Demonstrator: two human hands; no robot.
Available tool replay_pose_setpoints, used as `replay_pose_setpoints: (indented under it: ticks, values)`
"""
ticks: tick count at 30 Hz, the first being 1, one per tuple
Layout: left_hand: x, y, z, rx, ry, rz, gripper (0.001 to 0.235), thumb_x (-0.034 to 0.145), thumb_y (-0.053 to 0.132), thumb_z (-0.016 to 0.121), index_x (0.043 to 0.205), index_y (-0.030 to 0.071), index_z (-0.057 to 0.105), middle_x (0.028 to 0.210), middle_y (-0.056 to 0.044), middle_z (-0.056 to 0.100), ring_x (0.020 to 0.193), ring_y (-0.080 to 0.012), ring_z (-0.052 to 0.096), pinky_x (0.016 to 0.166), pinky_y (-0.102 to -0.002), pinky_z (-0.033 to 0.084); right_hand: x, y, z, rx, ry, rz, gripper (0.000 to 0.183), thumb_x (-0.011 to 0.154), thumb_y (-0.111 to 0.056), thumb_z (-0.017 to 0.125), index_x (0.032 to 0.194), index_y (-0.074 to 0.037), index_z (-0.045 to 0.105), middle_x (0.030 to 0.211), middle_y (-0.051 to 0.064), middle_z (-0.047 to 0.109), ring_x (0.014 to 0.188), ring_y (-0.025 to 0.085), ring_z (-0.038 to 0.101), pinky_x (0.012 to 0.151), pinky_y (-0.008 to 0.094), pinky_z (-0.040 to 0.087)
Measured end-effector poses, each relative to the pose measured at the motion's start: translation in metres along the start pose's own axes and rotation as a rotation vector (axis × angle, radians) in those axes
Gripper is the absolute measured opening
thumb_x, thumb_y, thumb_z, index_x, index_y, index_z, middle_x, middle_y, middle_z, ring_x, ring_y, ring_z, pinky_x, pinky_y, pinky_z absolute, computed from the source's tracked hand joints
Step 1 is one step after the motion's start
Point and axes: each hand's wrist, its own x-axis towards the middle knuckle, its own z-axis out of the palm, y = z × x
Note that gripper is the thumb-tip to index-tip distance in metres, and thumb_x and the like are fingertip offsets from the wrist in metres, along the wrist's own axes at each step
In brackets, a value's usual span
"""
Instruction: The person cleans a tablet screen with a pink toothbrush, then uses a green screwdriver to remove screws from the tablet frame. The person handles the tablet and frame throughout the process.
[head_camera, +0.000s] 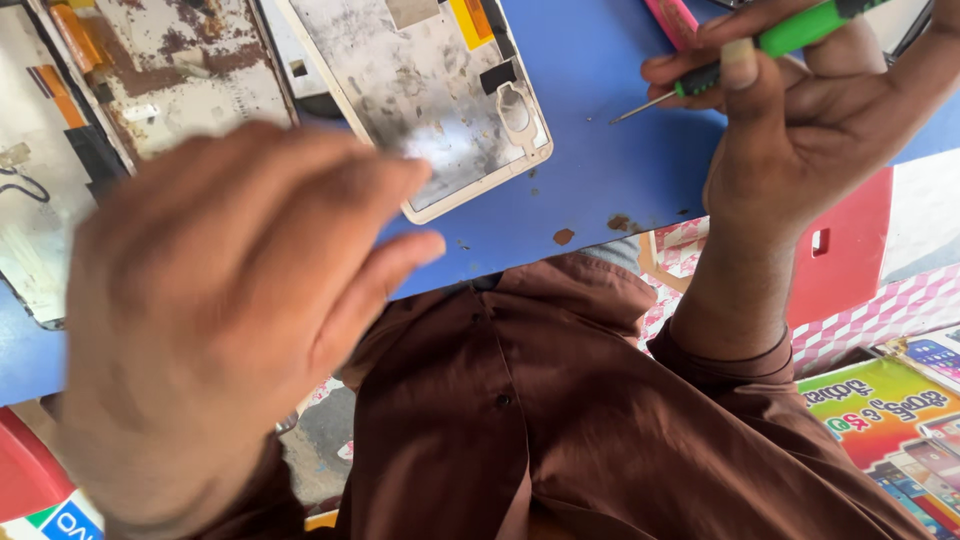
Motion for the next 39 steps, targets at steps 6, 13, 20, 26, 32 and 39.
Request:
replay_pose_setpoints:
  ticks: [6,13,20,26,32,39]
  values:
    - [-0.042,0.004,0.046,-0.123,0.173,-0.228,0.023,0.098,0.021,0.084,0.103,0.004,0.07,0.091,-0.007,0.071,0.079,-0.0218,0.069,0.067,-0.034,0.051,0.005,0.002,0.0,0.024,0.043,0.087,0.099,0.096,0.008,0.068,0.151,0.001,-0.015,0.1,0.022,0.074,0.08,0.029,0.083,0.077,0.039,0.072]
    - [-0.056,-0.024,0.082,0.001,0.297,-0.024,0.018,0.096,0.018,0.083,0.094,0.003,0.073,0.079,-0.006,0.069,0.068,-0.0211,0.066,0.062,-0.035,0.049,0.003,0.016,-0.009,-0.135,-0.015,0.045,0.101,0.099,0.006,0.072,0.147,0.006,-0.016,0.109,0.022,0.074,0.09,0.026,0.082,0.077,0.03,0.07]
    - [-0.056,-0.028,0.084,-0.077,0.295,-0.046,0.016,0.098,0.018,0.083,0.099,0.005,0.073,0.079,-0.004,0.068,0.068,-0.0191,0.064,0.063,-0.034,0.051,0.004,0.015,-0.006,-0.091,-0.036,-0.116,0.102,0.106,0.008,0.069,0.146,-0.004,-0.024,0.103,0.024,0.072,0.086,0.026,0.077,0.08,0.037,0.069]
    - [-0.053,-0.025,0.08,-0.051,0.34,-0.031,0.015,0.098,0.014,0.083,0.1,0.005,0.072,0.078,-0.004,0.068,0.067,-0.0194,0.065,0.061,-0.034,0.049,0.007,0.01,0.001,-0.006,0.159,-0.023,0.101,0.093,0.008,0.067,0.151,-0.004,-0.015,0.093,0.028,0.07,0.079,0.031,0.074,0.069,0.044,0.068]
    - [-0.064,-0.029,0.086,-0.012,0.443,-0.055,0.018,0.099,0.014,0.083,0.097,0.007,0.067,0.078,-0.003,0.07,0.068,-0.0185,0.066,0.061,-0.033,0.046,-0.003,0.034,-0.007,-0.059,-0.084,-0.347,0.065,0.12,0.0,0.065,0.153,-0.01,0.011,0.109,0.028,0.067,0.079,0.034,0.073,0.071,0.046,0.066]
    - [-0.088,-0.034,0.092,-0.274,0.785,-0.171,0.016,0.105,0.011,0.074,0.104,0.003,0.06,0.078,-0.004,0.066,0.067,-0.014,0.061,0.055,-0.025,0.046,0.0,0.052,-0.015,-0.169,-0.134,-0.405,0.033,0.128,-0.013,0.059,0.12,0.019,0.059,0.124,0.027,0.064,0.084,0.039,0.077,0.067,0.043,0.069]
